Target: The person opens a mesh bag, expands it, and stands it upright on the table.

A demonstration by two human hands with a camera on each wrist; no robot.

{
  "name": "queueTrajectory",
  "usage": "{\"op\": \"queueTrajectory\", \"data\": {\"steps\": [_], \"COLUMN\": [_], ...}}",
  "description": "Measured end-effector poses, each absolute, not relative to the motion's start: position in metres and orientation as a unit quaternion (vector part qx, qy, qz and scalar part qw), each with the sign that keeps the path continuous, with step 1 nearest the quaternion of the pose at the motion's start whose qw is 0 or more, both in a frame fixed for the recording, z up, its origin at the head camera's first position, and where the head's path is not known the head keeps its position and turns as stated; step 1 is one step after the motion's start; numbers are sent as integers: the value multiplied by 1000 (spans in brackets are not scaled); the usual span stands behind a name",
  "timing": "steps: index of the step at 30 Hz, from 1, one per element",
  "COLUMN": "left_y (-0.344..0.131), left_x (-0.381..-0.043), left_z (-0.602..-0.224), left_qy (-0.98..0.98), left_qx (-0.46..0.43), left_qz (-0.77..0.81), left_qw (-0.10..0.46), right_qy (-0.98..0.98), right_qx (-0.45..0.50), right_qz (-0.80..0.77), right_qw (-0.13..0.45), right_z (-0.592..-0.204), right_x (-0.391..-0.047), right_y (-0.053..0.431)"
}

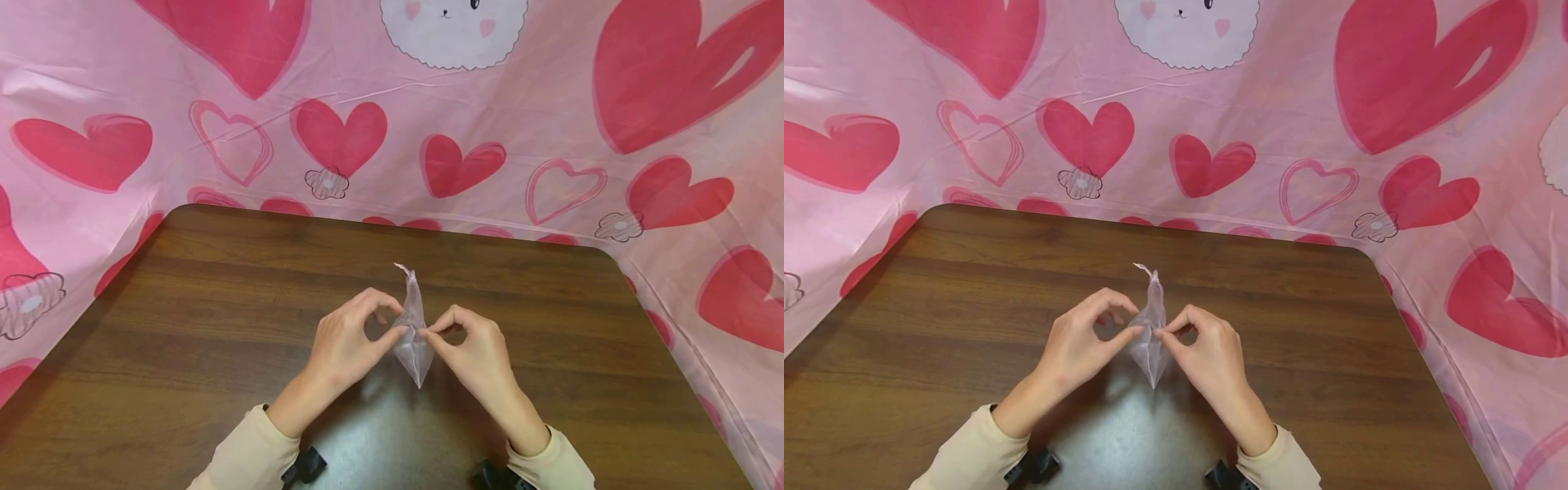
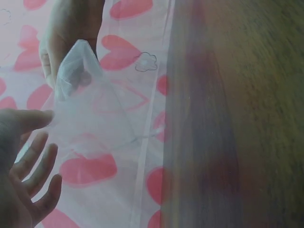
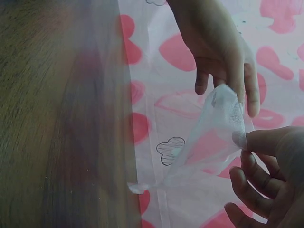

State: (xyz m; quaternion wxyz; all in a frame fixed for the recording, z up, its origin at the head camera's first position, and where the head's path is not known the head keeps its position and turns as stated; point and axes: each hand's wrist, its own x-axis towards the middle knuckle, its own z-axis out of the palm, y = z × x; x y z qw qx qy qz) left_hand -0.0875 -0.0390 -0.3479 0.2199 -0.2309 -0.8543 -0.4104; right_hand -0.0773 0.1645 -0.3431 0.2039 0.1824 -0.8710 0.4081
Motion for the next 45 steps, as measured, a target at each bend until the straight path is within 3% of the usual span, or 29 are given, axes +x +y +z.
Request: {"op": "queueTrajectory", "data": {"steps": [6,16,24,30,38,45], "left_y": [-39,-41,-41,-41,-41,-42], "left_x": [-88,-89,-88,-88,-89,-91], "left_z": [-350,-350,-350,-350,-352,-353], "left_qy": [-853,-864,-867,-877,-895,-883], "left_qx": [-256,-214,-159,-140,-161,-217], "left_qz": [-387,-366,-405,-402,-389,-381], "left_qw": [240,270,243,220,148,167], "right_qy": [-866,-860,-890,-887,-891,-903], "right_qx": [204,220,201,193,173,161], "right_qz": [412,427,393,398,384,366], "right_qw": [198,175,114,134,168,156], "right_z": [-343,-343,-340,-341,-342,-343], "right_x": [-77,-76,-72,-73,-77,-78], "right_y": [163,162,164,164,166,165]}}
